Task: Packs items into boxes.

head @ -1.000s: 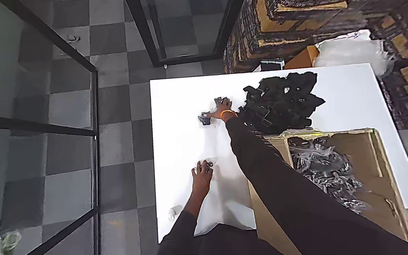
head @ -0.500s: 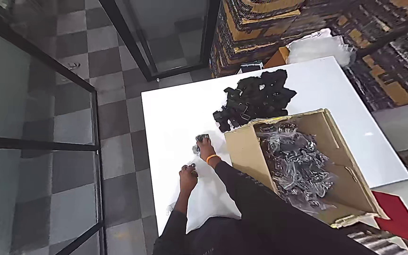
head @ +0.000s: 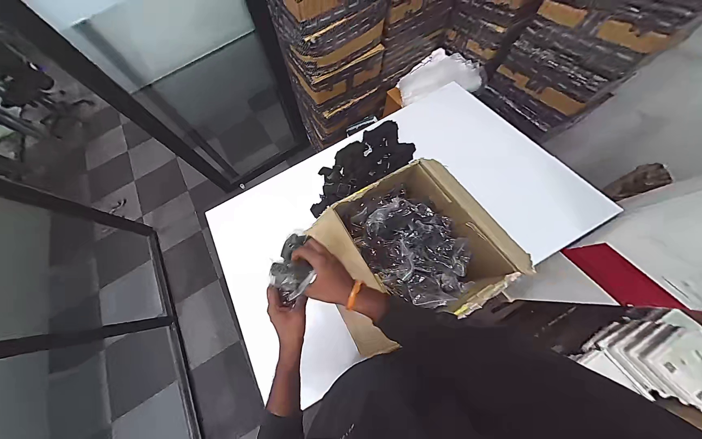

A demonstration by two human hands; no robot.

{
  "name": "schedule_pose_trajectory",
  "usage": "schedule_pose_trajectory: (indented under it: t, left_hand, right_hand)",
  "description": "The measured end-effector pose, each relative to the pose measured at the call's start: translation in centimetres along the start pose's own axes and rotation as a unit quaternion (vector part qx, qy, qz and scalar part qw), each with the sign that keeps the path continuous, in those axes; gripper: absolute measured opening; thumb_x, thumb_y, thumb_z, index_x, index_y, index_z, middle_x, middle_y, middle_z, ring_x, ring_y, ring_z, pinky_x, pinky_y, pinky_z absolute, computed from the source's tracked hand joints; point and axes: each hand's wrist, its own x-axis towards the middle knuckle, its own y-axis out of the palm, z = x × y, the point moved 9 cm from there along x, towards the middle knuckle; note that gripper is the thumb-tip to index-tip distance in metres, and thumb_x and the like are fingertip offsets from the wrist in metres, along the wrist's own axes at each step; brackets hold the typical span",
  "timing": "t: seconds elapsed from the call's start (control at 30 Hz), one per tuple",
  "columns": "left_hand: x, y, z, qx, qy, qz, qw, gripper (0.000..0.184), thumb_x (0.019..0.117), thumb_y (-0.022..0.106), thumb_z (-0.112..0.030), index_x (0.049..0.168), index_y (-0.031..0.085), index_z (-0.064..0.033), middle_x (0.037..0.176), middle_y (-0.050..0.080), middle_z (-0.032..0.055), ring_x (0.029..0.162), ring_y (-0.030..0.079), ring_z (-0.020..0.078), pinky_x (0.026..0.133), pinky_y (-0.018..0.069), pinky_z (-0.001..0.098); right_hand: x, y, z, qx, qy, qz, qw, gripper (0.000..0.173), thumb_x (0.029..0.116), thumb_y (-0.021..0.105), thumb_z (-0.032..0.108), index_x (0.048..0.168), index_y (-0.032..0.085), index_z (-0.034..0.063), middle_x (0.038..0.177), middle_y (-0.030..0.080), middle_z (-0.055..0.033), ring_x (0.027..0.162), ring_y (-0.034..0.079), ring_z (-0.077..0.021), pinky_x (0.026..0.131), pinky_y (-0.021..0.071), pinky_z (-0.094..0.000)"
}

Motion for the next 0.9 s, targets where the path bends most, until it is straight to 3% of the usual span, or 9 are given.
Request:
schedule_pose_trajectory:
  t: [0.1,0.2,0.27,0.33,0.47,0.57,0.7,0.8,0.9]
  left_hand:
    - [-1.7,6.1,-7.3,0.006,0.177,0.054,0.983,0.061,0.0829,0.077,-0.011,0.132,0.051,0.0130,0.141,0.049,0.0266,0.119,0.061,0.0198,0.093,0.0587,0.0307]
    - [-4.1,14.3,-8.5,0.135,0.296,0.174,0.929,0.058,0.0826,0.078,-0.016,0.134,0.058,0.0028,0.149,0.044,0.0318,0.135,0.053,0.0338,0.105,0.0540,0.0444]
    - [-5.8,19.8,-4.8,0.328,0.248,0.334,0.848,0.069,0.0870,0.075,-0.035,0.148,0.053,-0.0123,0.163,0.033,0.0239,0.151,0.030,0.0457,0.115,0.0324,0.0679]
    - [-7.0,22.9,-1.8,0.455,0.192,0.439,0.751,0.085,0.0889,0.069,-0.052,0.161,0.034,-0.0246,0.172,0.012,0.0174,0.155,0.006,0.0529,0.112,0.0169,0.0802]
    - [-5.7,20.5,-2.9,0.355,0.190,0.283,0.870,0.092,0.0831,0.075,-0.049,0.156,0.039,-0.0057,0.166,0.021,0.0280,0.151,0.021,0.0528,0.113,0.0274,0.0758]
    - [-4.1,16.8,1.9,0.250,0.053,0.172,0.951,0.095,0.0900,0.069,-0.042,0.157,0.025,0.0082,0.163,0.024,0.0327,0.152,0.026,0.0436,0.122,0.0285,0.0578]
    - [-8.0,14.4,10.3,0.113,-0.292,0.210,0.926,0.075,0.1085,0.036,-0.052,0.164,0.008,-0.0092,0.158,0.037,0.0288,0.135,0.052,0.0415,0.104,0.0490,0.0589]
    - [-9.7,12.5,11.1,0.089,-0.328,0.176,0.924,0.068,0.1096,0.028,-0.054,0.162,0.018,-0.0122,0.146,0.049,0.0309,0.121,0.060,0.0430,0.094,0.0534,0.0600]
    - [-9.8,8.3,7.1,0.095,-0.247,0.062,0.962,0.057,0.1116,0.033,-0.041,0.155,0.036,-0.0046,0.140,0.055,0.0283,0.124,0.058,0.0378,0.100,0.0500,0.0575]
  right_hand:
    - [-4.2,-10.2,0.2,0.051,-0.086,-0.149,0.984,0.056,0.0740,0.087,0.025,0.120,0.066,-0.0001,0.121,0.067,-0.0182,0.115,0.065,-0.0242,0.099,0.0560,-0.0404]
    - [-8.9,-15.8,-6.4,-0.024,-0.007,-0.154,0.988,0.061,0.0839,0.080,0.034,0.128,0.061,-0.0038,0.126,0.065,-0.0203,0.118,0.064,-0.0229,0.103,0.0536,-0.0367]
    - [-12.2,-17.6,-13.0,-0.166,0.162,-0.014,0.973,0.065,0.0918,0.072,0.043,0.140,0.056,0.0024,0.144,0.057,-0.0181,0.133,0.057,-0.0285,0.112,0.0472,-0.0456]
    - [-15.8,-21.2,-17.2,-0.259,0.231,0.023,0.937,0.054,0.0915,0.073,0.036,0.137,0.063,0.0078,0.148,0.054,-0.0169,0.138,0.050,-0.0371,0.113,0.0420,-0.0587]
    - [-26.0,-30.9,-18.3,-0.232,0.238,-0.280,0.901,0.050,0.0932,0.068,0.034,0.130,0.063,0.0016,0.140,0.058,-0.0241,0.134,0.053,-0.0395,0.112,0.0443,-0.0544]
    - [-33.2,-33.0,-22.1,-0.140,0.302,-0.436,0.836,0.065,0.0927,0.069,0.031,0.141,0.049,-0.0081,0.146,0.048,-0.0325,0.136,0.049,-0.0423,0.113,0.0432,-0.0511]
    - [-35.2,-27.9,-27.4,0.236,0.417,-0.431,0.765,0.066,0.1090,0.039,0.049,0.157,0.032,0.0041,0.155,0.046,-0.0219,0.137,0.052,-0.0328,0.107,0.0477,-0.0514]
    - [-32.6,-28.0,-26.3,0.372,0.349,-0.436,0.742,0.069,0.1083,0.015,0.059,0.159,0.033,0.0168,0.156,0.049,-0.0104,0.137,0.053,-0.0237,0.105,0.0493,-0.0486]
    - [-31.7,-30.3,-23.5,0.294,0.201,-0.502,0.788,0.065,0.1105,0.025,0.047,0.160,0.027,0.0053,0.158,0.044,-0.0146,0.140,0.049,-0.0182,0.114,0.0456,-0.0401]
